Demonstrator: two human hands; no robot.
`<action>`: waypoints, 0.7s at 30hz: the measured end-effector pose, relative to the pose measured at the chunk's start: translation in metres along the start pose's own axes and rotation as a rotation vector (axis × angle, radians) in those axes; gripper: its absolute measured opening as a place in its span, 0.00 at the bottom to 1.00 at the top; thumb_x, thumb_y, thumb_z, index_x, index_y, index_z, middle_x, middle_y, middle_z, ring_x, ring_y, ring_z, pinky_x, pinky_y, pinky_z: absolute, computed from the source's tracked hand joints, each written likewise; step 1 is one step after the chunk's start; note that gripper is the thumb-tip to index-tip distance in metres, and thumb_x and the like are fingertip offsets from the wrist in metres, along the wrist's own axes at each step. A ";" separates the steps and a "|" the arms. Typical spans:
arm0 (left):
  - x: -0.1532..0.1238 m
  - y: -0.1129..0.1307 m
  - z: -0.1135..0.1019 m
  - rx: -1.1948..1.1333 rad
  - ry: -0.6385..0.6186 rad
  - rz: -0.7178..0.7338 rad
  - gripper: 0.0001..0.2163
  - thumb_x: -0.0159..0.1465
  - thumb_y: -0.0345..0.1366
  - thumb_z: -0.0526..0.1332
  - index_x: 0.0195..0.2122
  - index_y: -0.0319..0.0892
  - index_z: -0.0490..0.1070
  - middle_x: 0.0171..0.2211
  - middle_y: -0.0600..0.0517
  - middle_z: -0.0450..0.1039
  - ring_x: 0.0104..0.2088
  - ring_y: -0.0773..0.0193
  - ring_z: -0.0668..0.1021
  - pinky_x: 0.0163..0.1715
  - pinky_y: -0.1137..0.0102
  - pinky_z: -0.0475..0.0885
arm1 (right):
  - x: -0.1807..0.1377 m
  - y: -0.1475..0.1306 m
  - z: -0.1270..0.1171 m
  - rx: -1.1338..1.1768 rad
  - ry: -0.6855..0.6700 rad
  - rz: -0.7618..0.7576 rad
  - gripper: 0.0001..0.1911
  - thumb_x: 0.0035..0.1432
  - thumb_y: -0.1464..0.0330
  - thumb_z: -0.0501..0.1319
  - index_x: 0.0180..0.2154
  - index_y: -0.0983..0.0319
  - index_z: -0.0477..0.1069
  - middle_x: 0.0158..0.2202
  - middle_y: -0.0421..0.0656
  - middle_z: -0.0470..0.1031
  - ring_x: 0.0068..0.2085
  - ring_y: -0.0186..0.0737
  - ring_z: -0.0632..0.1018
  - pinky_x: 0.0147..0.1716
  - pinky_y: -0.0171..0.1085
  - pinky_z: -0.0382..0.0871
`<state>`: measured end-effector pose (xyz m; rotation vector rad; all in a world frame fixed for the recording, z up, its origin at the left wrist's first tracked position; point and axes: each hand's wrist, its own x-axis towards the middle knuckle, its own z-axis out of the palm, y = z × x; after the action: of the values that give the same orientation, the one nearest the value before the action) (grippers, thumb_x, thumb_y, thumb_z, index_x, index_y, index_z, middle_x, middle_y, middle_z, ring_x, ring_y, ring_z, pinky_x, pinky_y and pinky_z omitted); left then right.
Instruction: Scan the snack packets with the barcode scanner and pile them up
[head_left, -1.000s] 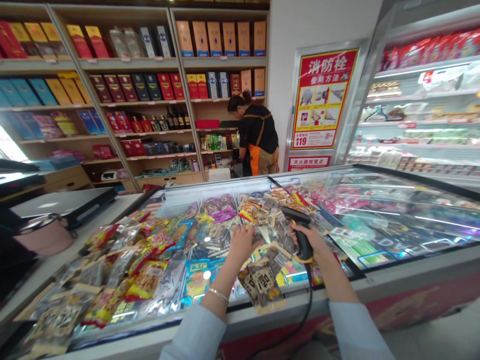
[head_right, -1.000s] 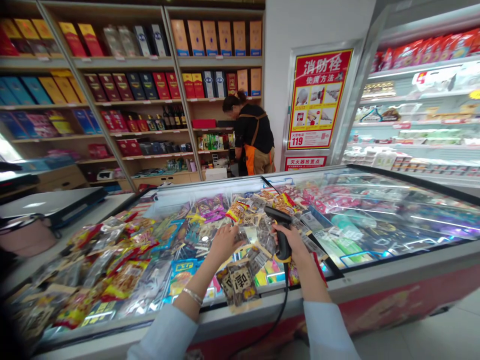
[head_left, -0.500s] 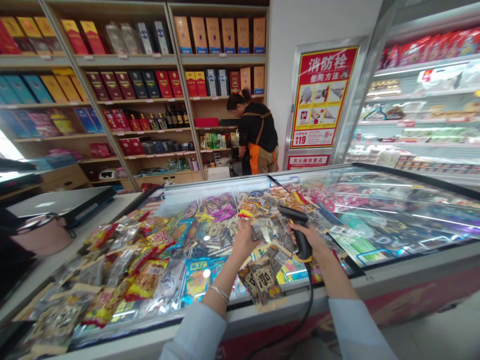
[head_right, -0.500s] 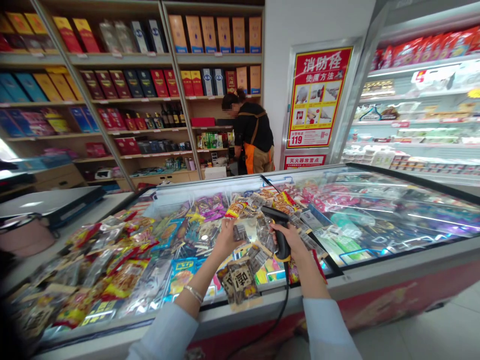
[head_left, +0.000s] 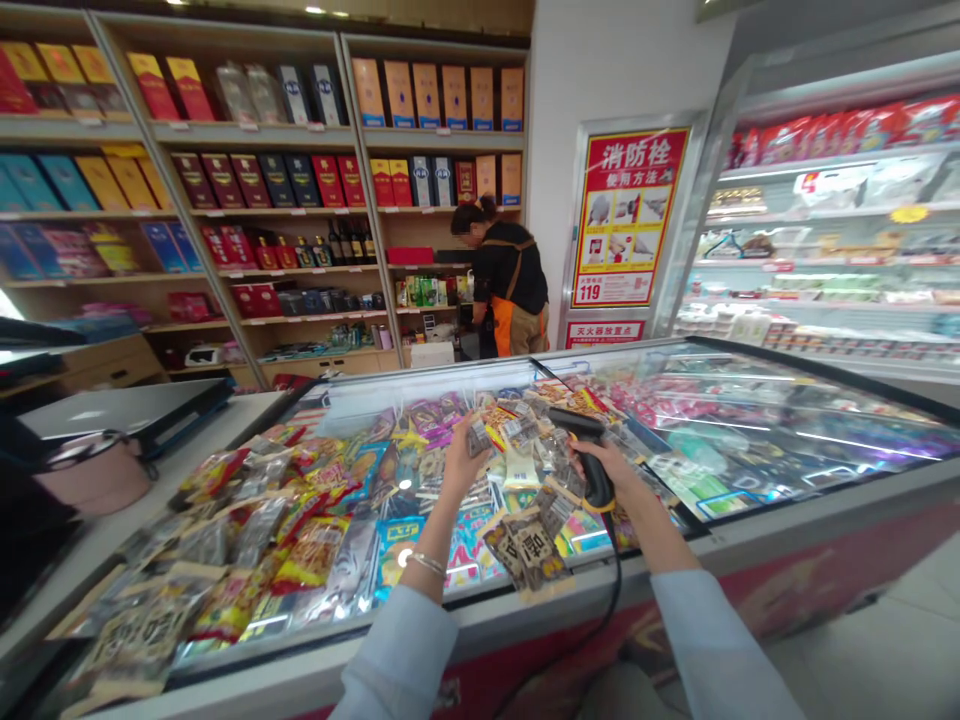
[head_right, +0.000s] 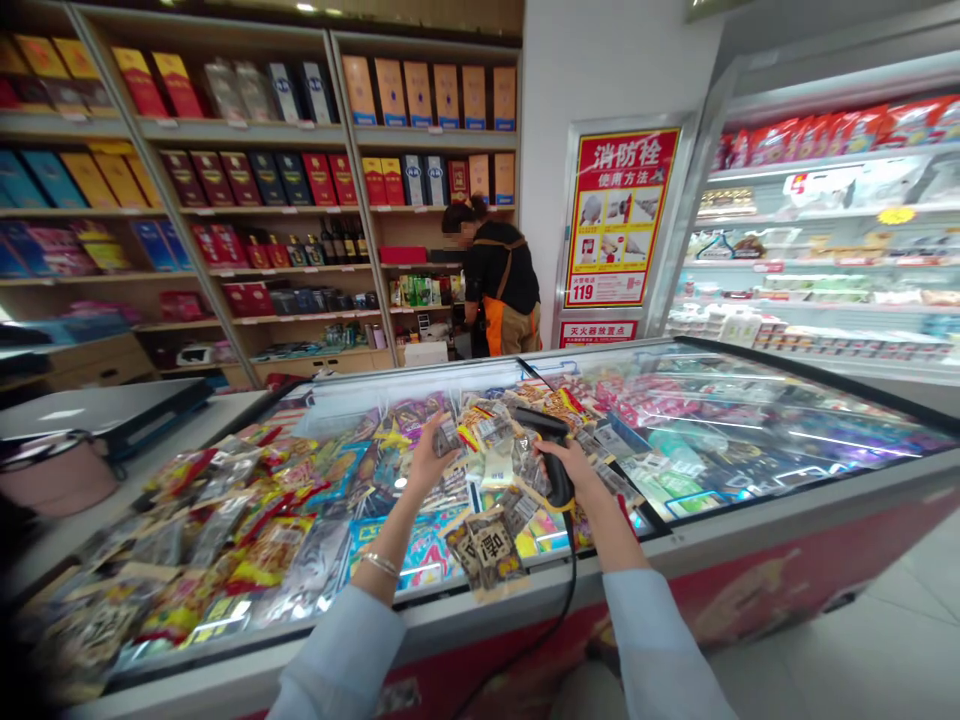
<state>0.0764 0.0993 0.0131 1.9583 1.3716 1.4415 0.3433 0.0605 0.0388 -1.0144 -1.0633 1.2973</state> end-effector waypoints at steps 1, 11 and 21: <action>0.002 0.001 -0.006 -0.037 0.039 -0.005 0.36 0.53 0.28 0.63 0.63 0.47 0.51 0.59 0.46 0.61 0.59 0.56 0.65 0.58 0.62 0.60 | -0.002 -0.003 0.003 -0.006 0.001 -0.016 0.13 0.42 0.64 0.70 0.27 0.66 0.72 0.20 0.40 0.73 0.17 0.30 0.68 0.15 0.30 0.61; 0.004 0.004 -0.096 -0.114 0.236 0.018 0.37 0.53 0.34 0.64 0.64 0.47 0.52 0.55 0.46 0.66 0.51 0.58 0.72 0.52 0.64 0.65 | -0.027 -0.040 0.079 0.011 -0.148 -0.112 0.14 0.41 0.62 0.70 0.28 0.64 0.72 0.23 0.40 0.73 0.18 0.30 0.69 0.16 0.31 0.63; -0.021 -0.053 -0.132 0.096 0.265 -0.131 0.35 0.51 0.28 0.61 0.62 0.47 0.55 0.52 0.49 0.70 0.50 0.57 0.74 0.48 0.65 0.67 | -0.027 0.002 0.160 -0.232 -0.413 -0.109 0.12 0.43 0.62 0.68 0.26 0.63 0.71 0.20 0.40 0.74 0.16 0.32 0.69 0.16 0.33 0.61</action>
<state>-0.0649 0.0731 0.0186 1.7419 1.6772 1.6447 0.1873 0.0307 0.0718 -0.8596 -1.5916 1.3470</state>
